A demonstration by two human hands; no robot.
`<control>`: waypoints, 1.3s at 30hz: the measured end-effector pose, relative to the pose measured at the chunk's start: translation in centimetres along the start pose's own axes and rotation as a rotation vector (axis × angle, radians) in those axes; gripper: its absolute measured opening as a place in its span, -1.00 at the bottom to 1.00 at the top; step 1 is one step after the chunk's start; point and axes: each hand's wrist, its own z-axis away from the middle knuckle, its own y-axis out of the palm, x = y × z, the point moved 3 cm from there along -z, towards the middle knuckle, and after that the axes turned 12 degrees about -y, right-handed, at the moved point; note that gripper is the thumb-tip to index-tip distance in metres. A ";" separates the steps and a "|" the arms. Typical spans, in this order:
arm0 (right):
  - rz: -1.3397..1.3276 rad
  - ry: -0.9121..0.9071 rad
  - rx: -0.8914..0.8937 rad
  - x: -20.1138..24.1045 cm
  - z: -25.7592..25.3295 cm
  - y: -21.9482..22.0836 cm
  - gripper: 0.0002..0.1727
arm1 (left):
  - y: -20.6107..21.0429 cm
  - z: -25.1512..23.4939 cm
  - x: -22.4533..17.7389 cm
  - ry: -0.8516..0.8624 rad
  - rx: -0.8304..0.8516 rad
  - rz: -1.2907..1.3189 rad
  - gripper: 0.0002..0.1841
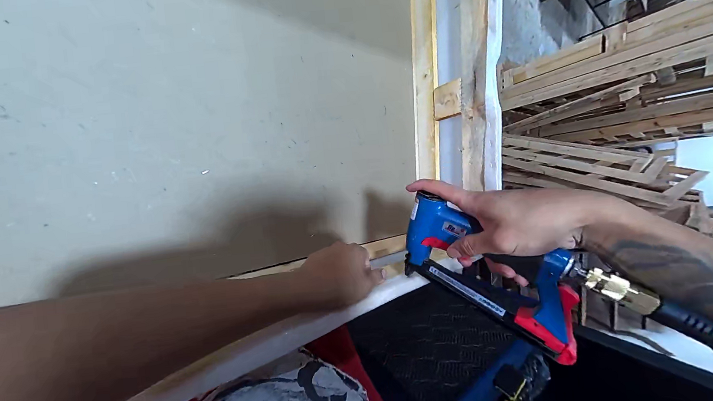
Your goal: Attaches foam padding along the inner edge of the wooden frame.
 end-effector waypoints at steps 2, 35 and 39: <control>0.013 0.031 -0.017 1.2 0.0 0.6 0.03 | -0.5 0.6 -0.1 0.018 -0.018 -0.072 -0.48; -0.052 -0.047 -0.013 18.8 -4.4 13.0 0.03 | -3.8 23.7 20.2 0.185 -0.446 -0.200 -0.42; 0.028 0.002 -0.018 22.0 -5.3 14.7 0.01 | -5.1 29.4 24.6 0.273 -0.550 -0.328 -0.58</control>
